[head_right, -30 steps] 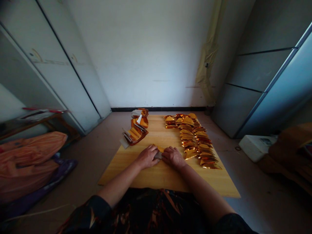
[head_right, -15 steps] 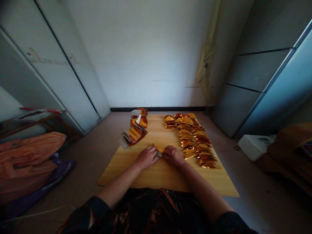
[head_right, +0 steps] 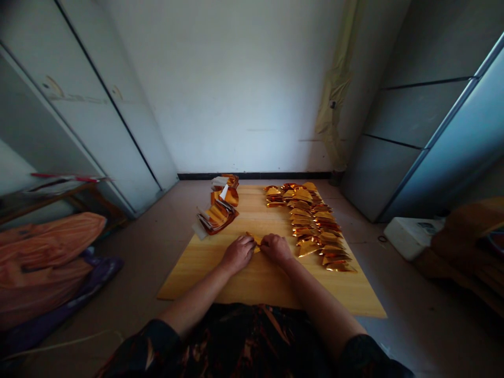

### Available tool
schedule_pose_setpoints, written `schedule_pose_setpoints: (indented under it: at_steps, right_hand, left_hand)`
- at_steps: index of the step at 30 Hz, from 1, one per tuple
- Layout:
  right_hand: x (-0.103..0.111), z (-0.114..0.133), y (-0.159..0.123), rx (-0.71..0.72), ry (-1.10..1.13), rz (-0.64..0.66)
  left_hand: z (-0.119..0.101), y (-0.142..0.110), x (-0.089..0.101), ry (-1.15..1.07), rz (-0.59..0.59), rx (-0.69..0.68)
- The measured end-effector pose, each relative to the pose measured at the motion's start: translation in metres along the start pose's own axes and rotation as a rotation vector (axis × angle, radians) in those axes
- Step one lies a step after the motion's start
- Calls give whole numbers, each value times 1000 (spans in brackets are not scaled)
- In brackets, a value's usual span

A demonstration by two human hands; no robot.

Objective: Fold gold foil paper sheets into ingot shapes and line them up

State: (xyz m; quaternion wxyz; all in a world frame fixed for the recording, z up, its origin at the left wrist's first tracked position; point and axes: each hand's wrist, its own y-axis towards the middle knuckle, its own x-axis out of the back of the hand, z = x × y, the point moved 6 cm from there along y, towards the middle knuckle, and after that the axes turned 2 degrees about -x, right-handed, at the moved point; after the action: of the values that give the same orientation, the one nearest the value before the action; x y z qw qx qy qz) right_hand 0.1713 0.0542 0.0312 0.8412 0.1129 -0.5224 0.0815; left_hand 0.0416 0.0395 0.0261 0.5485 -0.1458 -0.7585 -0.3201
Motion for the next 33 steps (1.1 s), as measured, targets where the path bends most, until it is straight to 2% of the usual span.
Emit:
schedule_pose_setpoints:
  at_steps: [9,17,24,27,33]
  right_hand:
    - [3,2,1,-73,0,20]
    - [0,-4,8,-196,12,58]
    - [-5,-15,15,-204,78,42]
    - [-4,-14,16,-145,42,31]
    - [-2,5,8,196,-101,99]
  left_hand:
    - [0,1,1,-16,-10,41]
    - [-1,8,0,-9,16,158]
    - [-1,4,0,-69,-5,169]
    - [3,5,1,-66,1,130]
    - [16,15,1,-61,73,-8]
